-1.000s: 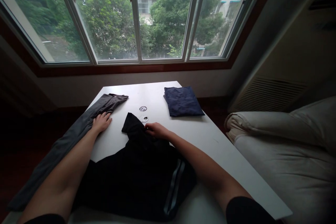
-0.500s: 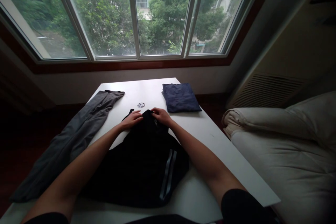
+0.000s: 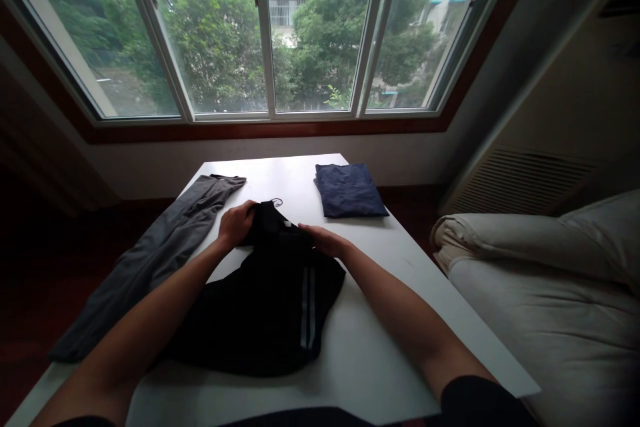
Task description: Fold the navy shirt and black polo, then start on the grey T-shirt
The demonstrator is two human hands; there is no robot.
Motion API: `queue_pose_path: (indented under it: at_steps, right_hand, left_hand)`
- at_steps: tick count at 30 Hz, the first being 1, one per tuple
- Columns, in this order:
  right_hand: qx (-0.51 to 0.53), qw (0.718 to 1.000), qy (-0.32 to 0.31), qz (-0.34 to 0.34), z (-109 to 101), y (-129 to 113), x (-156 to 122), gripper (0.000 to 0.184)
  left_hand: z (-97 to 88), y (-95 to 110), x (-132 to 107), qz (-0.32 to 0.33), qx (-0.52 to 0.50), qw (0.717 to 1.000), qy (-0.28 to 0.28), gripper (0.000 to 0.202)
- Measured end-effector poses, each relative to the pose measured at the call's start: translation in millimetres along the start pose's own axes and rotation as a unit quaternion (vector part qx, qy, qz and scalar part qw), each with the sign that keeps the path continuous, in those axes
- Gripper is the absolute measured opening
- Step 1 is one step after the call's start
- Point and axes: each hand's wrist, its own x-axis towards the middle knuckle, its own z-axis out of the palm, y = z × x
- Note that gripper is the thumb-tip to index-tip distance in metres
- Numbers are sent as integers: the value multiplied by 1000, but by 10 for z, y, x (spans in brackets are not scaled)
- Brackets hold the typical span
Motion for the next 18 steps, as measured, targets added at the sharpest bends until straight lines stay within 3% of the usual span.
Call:
queue_pose_path:
  at_steps: [4,7,10,12,15,18]
  right_hand:
    - [-8,996,-79,-50,175,31,-216,45]
    - [-107,988,-92,-59,269,92,-303,43]
    - [-227,969,-36,-91,283,131,-354,28]
    - [-255,961,30,-98,254,71,-407,18]
    - [-196,965,110,-135,213,-190,-556,15]
    - [-104,962,138,-210,273,-523,-792,24]
  left_hand:
    - [-274,11,-45,-6,69,997,36,35]
    - [-516,34,-79,10,90,994,60,36]
    - [-736,5,-157,21,119,990,71,35]
    - [-867,-48,-226,20,142,987,75,36]
    - [-1071,-129,-311,26,173,980,92,37]
    - [-1331,-165,-329,33,193,972,128,39]
